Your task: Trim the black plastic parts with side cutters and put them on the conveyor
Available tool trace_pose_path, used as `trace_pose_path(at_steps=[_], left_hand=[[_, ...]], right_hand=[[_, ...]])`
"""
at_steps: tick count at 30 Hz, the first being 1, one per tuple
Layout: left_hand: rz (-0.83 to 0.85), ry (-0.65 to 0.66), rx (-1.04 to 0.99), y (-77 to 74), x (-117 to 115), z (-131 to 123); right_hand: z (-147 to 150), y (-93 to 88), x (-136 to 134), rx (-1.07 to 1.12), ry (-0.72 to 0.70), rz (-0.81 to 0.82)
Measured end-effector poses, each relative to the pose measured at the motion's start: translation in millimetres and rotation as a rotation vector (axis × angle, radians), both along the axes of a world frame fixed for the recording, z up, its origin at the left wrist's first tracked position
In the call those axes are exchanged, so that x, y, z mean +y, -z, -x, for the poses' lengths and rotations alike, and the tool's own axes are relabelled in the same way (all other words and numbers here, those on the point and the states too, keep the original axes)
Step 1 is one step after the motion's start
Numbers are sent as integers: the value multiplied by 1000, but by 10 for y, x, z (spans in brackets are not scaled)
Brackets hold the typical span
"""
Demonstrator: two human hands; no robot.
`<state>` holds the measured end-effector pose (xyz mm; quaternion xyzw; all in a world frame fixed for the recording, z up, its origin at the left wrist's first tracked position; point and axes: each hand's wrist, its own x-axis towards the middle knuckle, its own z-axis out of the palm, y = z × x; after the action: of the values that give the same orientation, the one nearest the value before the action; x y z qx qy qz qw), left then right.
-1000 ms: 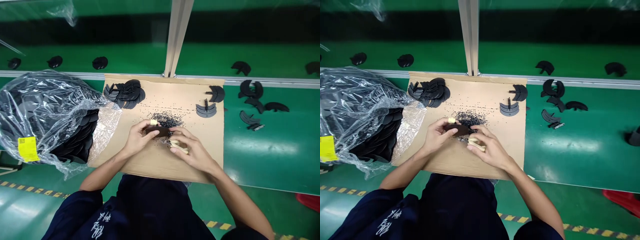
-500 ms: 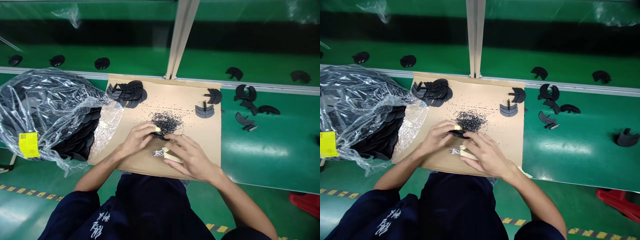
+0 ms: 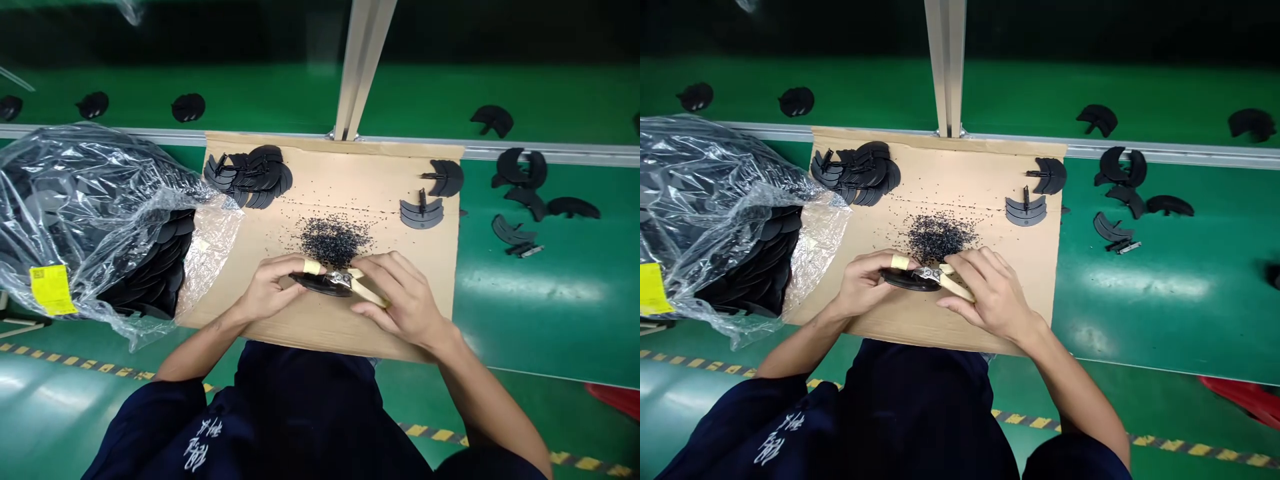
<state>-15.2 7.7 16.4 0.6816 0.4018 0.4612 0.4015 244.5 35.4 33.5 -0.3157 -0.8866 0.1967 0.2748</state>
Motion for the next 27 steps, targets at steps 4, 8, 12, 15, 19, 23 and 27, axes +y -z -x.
trace_pose_path(at_steps=[4, 8, 12, 15, 19, 23, 27], left_hand=[[16, -15, -6, 13, -2, -13], [14, -19, -31, 18, -3, -44], [4, -21, -50, 21, -13, -72], [7, -16, -82, 22, -20, -91], [10, -8, -103, 21, -27, -101], [-25, -9, -72, 10, -35, -67], [-53, 33, 34, -32, 5, -25]], right_hand=[[-1, 22, 21, -7, -17, -12], [11, 17, 14, -65, -8, -66], [20, -8, -17, -141, 24, -181], [29, -7, -41, -132, 34, -193], [44, 45, -53, -11, 17, -77], [24, 94, -28, 84, 38, 8], [-24, 70, 16, -100, 104, -119]])
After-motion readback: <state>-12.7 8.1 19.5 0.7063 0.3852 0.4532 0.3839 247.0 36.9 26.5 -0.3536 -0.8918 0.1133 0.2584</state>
